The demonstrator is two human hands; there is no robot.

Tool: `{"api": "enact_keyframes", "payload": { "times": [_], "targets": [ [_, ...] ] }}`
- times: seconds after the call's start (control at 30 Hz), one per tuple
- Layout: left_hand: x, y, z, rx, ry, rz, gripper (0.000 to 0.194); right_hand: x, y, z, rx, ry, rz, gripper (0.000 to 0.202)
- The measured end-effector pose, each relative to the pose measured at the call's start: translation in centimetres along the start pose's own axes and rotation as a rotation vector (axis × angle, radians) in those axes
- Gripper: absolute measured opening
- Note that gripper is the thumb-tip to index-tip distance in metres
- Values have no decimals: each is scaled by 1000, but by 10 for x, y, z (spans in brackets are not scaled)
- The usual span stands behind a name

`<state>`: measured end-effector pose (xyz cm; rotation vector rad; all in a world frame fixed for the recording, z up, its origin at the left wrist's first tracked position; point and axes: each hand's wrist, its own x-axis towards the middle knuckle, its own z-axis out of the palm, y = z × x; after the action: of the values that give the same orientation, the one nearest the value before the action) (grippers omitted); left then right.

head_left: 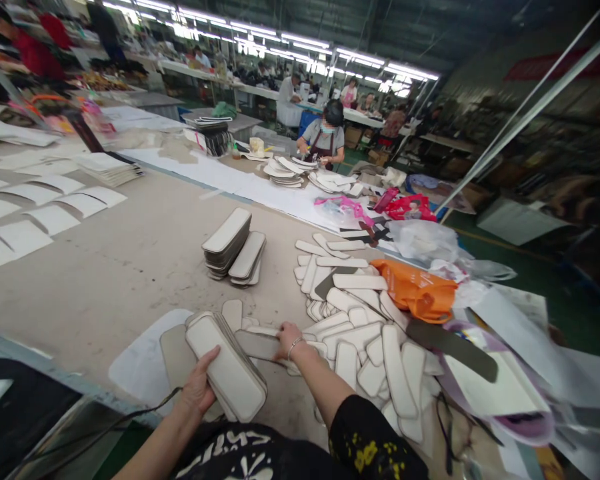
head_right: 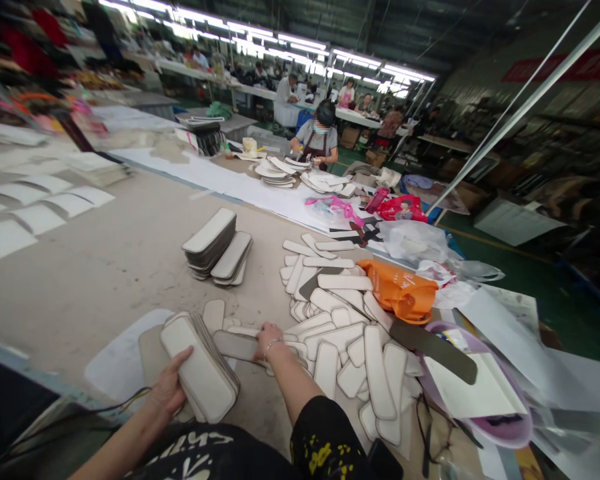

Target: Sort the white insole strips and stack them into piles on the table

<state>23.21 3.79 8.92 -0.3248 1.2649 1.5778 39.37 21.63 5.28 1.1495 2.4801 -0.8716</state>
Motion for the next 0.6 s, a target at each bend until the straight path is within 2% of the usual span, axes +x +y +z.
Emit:
{"api": "enact_keyframes", "payload": {
  "times": [0.1,0.23,0.33,0.43,0.5,0.6],
  "targets": [
    [4,0,-5,-12,14,-13,18,-4,-3,5,-27,3,-1,58],
    [14,0,-8,2,-17,-69,19,-18,-5,-10,-15,100,38,67],
    [20,7,-5,41,-59,-72,18,-45,10,-28,111,319,95,89],
    [25,16,-2,75,-92,-56,18,-91,45,-38,291,568,320,105],
    [27,19,-2,100,-113,-71,19,-124,69,-38,355,596,488,94],
    [30,21,-4,137,-139,-99,22,-162,89,-28,383,559,586,63]
  ]
}}
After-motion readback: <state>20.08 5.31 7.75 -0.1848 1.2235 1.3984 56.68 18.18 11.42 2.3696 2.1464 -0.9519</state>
